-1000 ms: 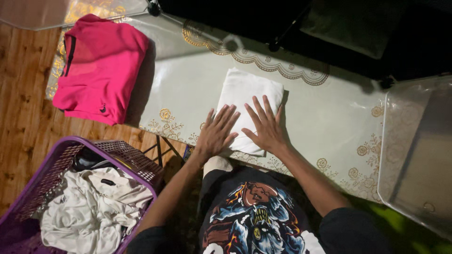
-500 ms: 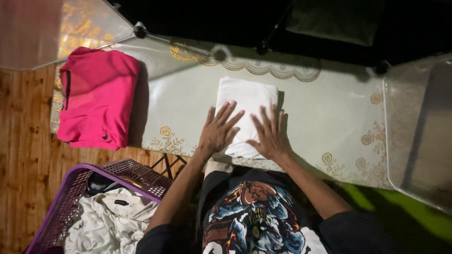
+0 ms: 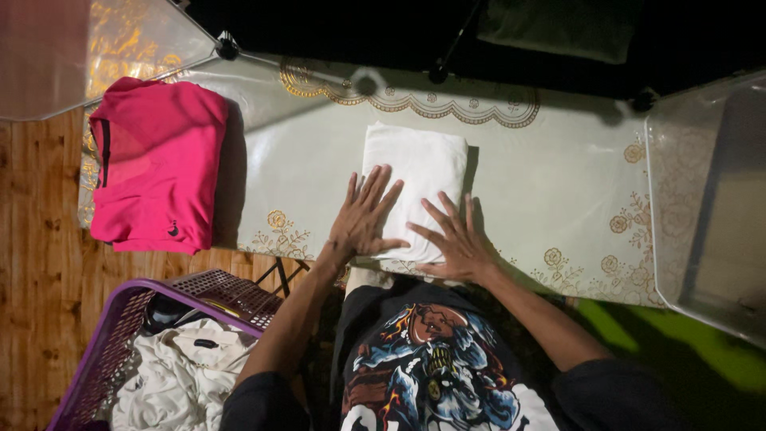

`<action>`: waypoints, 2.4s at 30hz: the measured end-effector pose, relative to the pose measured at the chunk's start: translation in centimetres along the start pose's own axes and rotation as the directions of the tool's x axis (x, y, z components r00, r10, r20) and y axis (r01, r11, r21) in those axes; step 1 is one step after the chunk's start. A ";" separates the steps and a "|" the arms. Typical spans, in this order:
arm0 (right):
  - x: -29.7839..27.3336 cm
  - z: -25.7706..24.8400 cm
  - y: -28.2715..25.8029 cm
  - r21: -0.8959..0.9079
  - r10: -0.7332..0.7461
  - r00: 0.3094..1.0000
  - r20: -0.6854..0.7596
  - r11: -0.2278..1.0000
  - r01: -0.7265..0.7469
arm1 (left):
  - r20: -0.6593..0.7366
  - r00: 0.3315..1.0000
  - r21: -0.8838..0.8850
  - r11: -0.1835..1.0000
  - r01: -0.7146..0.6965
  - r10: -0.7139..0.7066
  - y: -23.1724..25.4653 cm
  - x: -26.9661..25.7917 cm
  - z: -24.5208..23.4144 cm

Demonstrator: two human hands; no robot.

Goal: The person picks up a white t-shirt from a laundry basket, spreads it out on a flat surface, and folds it by hand into a neat rectangle.

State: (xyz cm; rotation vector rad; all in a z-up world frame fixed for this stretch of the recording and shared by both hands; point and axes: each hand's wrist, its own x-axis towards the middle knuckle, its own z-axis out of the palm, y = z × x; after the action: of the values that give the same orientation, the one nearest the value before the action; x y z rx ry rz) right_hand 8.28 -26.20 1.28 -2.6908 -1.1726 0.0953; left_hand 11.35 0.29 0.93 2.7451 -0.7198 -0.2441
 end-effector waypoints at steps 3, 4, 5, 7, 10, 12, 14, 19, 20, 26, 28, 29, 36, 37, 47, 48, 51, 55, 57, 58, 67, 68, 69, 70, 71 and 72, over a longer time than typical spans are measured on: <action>1.8 0.8 0.1 0.140 0.063 0.997 -0.050 0.989 -0.055 | 0.027 0.995 -0.001 0.995 -0.099 0.099 1.1 -1.3 -0.3; 1.9 1.4 0.1 0.149 0.130 0.991 -0.026 0.981 -0.125 | 0.031 0.994 -0.006 0.995 -0.101 0.101 1.1 -1.1 -0.2; 2.1 2.0 0.1 0.150 0.134 0.991 -0.021 0.980 -0.129 | 0.047 0.989 0.028 0.989 -0.145 0.144 1.0 -0.8 0.0; 3.1 3.1 -0.1 -0.021 0.135 0.989 -0.060 0.990 -0.137 | 0.065 0.982 0.068 0.981 -0.180 0.175 0.7 -1.1 0.3; 2.7 2.6 -0.2 0.044 0.142 0.989 -0.043 0.989 -0.141 | 0.085 0.978 0.018 0.982 -0.191 0.188 0.3 -1.1 0.8; 2.5 1.9 0.0 0.064 0.119 0.993 -0.009 0.991 -0.118 | 0.096 0.985 0.011 0.989 -0.147 0.145 -0.4 -1.4 1.0; 2.1 1.1 0.2 0.084 0.092 0.995 0.024 0.992 -0.094 | 0.131 0.989 -0.083 0.994 -0.065 0.076 -1.0 -2.5 0.8; 1.6 0.4 0.3 0.012 0.039 0.999 0.014 0.999 -0.039 | 0.189 0.982 -0.100 0.995 0.026 -0.006 -2.2 -3.6 0.6; 1.8 0.5 0.3 0.009 0.036 0.999 0.010 0.999 -0.036 | 0.176 0.984 -0.042 0.999 -0.011 0.019 -2.2 -3.4 0.5; 3.1 3.7 1.0 0.166 0.123 0.982 -0.142 0.981 -0.098 | 0.024 0.995 -0.048 0.994 -0.098 0.099 -1.2 -0.5 -0.6; 4.1 4.6 1.1 0.153 0.226 0.961 -0.157 0.967 -0.202 | 0.009 0.995 0.038 0.994 -0.100 0.100 -0.7 0.9 -0.1; 4.0 4.6 0.9 0.153 0.228 0.961 -0.157 0.967 -0.205 | -0.043 0.995 -0.071 0.993 -0.092 0.089 -0.4 1.4 0.2; 1.6 2.8 0.1 0.063 0.195 0.975 -0.110 0.980 -0.189 | -0.035 0.996 -0.219 0.973 0.068 -0.077 -0.5 1.9 0.2; 1.3 2.5 0.1 0.035 0.195 0.977 -0.081 0.981 -0.193 | -0.032 0.997 -0.220 0.973 0.063 -0.072 -0.3 2.2 0.2; 5.6 1.2 3.2 0.027 0.192 0.939 -0.285 0.981 -0.193 | 0.117 0.993 0.051 0.999 -0.006 0.000 -1.5 9.5 -1.9; 6.6 1.2 3.7 0.065 0.239 0.941 -0.241 0.971 -0.230 | 0.063 0.996 0.023 0.998 0.054 -0.055 -2.6 9.9 -2.0; 8.0 1.5 4.5 0.048 0.317 0.944 -0.086 0.948 -0.314 | 0.054 0.993 0.003 0.994 0.105 -0.105 -4.7 10.7 -0.7; 6.1 3.6 5.0 0.184 0.435 0.888 -0.149 0.895 -0.407 | -0.043 0.977 -0.063 0.976 0.207 -0.210 -8.1 10.1 1.4; 5.3 4.0 5.2 0.246 0.458 0.872 -0.173 0.877 -0.412 | -0.089 0.947 0.019 0.950 0.312 -0.310 -8.8 8.9 2.3; 5.3 4.0 4.9 0.310 0.480 0.854 -0.200 0.858 -0.410 | -0.090 0.946 0.022 0.949 0.314 -0.311 -8.6 8.2 2.6; 5.1 -0.2 2.1 0.656 0.875 0.414 0.250 0.161 -0.737 | -0.196 0.918 -0.209 0.929 0.306 -0.346 2.7 3.2 -1.4; 4.9 0.5 2.9 0.660 0.878 0.413 0.241 0.164 -0.733 | -0.229 0.913 -0.199 0.935 0.295 -0.337 3.6 3.3 -1.5; 4.8 1.4 3.8 0.618 0.859 0.420 0.293 0.165 -0.769 | -0.236 0.914 -0.196 0.937 0.287 -0.330 4.0 3.6 -1.5; 4.7 2.3 4.6 0.573 0.838 0.423 0.344 0.170 -0.802 | -0.229 0.907 -0.155 0.933 0.325 -0.354 4.0 3.9 -1.1; 4.5 3.2 5.2 0.579 0.842 0.425 0.333 0.173 -0.797 | -0.223 0.898 -0.113 0.925 0.362 -0.378 4.0 4.2 -0.4; 4.5 3.9 5.4 0.626 0.813 0.427 0.395 0.102 -0.773 | -0.234 0.898 -0.106 0.927 0.359 -0.374 3.8 4.6 0.6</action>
State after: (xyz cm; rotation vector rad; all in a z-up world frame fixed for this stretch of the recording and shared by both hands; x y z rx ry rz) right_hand 14.68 -25.87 -3.56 -2.1095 0.5180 0.5379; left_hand 13.45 -5.27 1.16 2.7640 -0.1214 0.0071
